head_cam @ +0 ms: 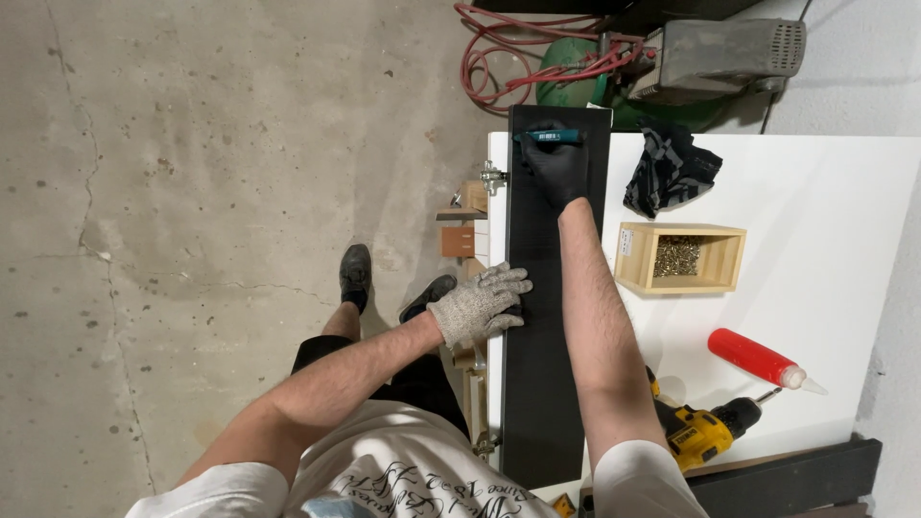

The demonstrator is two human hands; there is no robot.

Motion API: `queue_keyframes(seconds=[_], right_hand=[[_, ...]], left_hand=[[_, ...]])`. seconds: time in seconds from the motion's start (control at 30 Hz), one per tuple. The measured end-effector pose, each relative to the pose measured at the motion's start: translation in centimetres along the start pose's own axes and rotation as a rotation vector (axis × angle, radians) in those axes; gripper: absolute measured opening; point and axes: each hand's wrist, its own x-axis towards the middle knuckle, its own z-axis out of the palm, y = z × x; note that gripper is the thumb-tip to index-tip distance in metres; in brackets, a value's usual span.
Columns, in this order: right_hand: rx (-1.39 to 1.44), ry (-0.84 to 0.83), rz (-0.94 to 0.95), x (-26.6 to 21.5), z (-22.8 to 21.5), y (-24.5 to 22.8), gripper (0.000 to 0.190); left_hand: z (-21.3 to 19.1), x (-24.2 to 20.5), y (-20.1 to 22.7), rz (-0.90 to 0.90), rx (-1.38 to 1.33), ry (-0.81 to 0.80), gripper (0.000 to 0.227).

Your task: The person wipes a black rectangular panel on a white workbench using a black cloth. They repeatedly clean the surface, moving the cloth across the panel and occasionally adjusting their grip. The person also wipes the edges and corners of the panel.

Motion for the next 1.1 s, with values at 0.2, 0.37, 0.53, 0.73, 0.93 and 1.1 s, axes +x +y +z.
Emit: queue_keyframes(seconds=[0.2,0.37,0.53,0.73,0.93,1.1], right_hand=[[-0.053,0.008,-0.035,-0.3,-0.2,0.8,0.021],[-0.039,0.023,-0.022,-1.2,0.3,0.9,0.020],[-0.052,0.002,-0.017,-1.9,0.0,-0.1,0.017],[-0.081,0.015,-0.049,-3.1,-0.5,0.0,0.020],[-0.082,-0.012,-0.003,-3.5,-0.8,0.5,0.018],[-0.009,-0.058,0.027,-4.6,-1.3,0.4,0.021]], left_hand=[[-0.6,0.3,0.6,-0.002,-0.005,-0.013,0.038],[-1.5,0.9,1.2,-0.016,-0.016,-0.027,0.039],[-2.1,1.2,1.5,-0.005,-0.029,-0.038,0.037],[-1.8,1.1,1.3,-0.004,-0.027,-0.032,0.037],[-1.8,1.1,1.4,0.007,-0.030,-0.008,0.037],[-1.6,1.1,1.1,0.009,0.003,-0.006,0.039]])
